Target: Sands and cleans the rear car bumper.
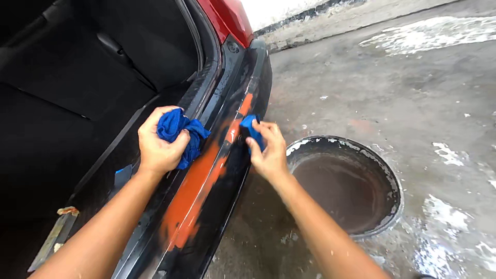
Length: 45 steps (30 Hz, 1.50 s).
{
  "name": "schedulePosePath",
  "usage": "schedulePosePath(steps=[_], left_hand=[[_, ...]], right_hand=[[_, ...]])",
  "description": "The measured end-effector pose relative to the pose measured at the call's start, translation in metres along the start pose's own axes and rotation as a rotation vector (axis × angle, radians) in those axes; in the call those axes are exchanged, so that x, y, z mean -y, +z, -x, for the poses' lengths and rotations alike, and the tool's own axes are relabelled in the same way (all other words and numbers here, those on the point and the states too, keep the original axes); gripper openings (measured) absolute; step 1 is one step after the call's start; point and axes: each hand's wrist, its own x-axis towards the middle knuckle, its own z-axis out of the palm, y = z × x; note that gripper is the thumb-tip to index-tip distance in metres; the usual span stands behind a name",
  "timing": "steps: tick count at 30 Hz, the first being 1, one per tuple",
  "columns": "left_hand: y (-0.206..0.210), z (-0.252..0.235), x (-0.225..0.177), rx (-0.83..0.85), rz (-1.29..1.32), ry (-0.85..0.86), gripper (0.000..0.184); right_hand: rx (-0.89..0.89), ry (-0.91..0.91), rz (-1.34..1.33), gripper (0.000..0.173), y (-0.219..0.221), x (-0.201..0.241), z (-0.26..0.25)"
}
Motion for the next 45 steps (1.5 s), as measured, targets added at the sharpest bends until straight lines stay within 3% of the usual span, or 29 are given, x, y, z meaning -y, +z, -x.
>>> schedulePosePath(steps=[3,8,13,19,25,29,31,34,36,38,42,45], left_hand=[[0.0,0.002,0.001,0.009,-0.016,0.01,0.043],[0.001,-0.005,0.0,-0.013,-0.031,0.003,0.042],[0.002,-0.002,0.001,-0.013,-0.036,-0.012,0.042],[0.002,-0.003,0.0,-0.034,-0.018,-0.051,0.041],[0.001,-0.005,-0.001,0.021,-0.019,-0.158,0.039],[0.002,-0.006,-0.003,0.021,-0.013,-0.18,0.038],[0.001,-0.008,-0.004,0.025,-0.013,-0.204,0.038],[0.001,-0.009,-0.004,0.052,-0.047,-0.248,0.039],[0.002,-0.009,-0.007,0.07,-0.073,-0.284,0.04],[0.002,-0.01,-0.006,0.065,-0.079,-0.296,0.04],[0.001,-0.009,-0.005,0.067,-0.058,-0.293,0.04],[0.001,-0.01,-0.002,0.072,-0.048,-0.304,0.04]], right_hand=[[0.005,0.073,0.055,0.043,-0.004,-0.003,-0.018],[0.051,-0.055,0.152,0.043,-0.004,0.024,0.037],[0.054,0.043,0.205,0.043,-0.009,0.009,-0.019],[0.155,-0.173,0.301,0.043,-0.016,0.063,0.057],[0.197,-0.161,0.58,0.043,-0.018,0.052,-0.044],[0.247,-0.255,0.598,0.045,-0.025,0.091,0.019],[0.231,-0.321,0.575,0.045,-0.024,0.085,0.033],[0.255,-0.291,0.589,0.043,-0.024,0.054,-0.034],[0.257,-0.172,0.63,0.044,-0.024,0.032,-0.097],[0.258,-0.071,0.636,0.043,-0.024,0.029,-0.129],[0.285,-0.272,0.582,0.044,-0.031,0.045,-0.063],[0.288,-0.33,0.562,0.045,-0.028,0.025,-0.083]])
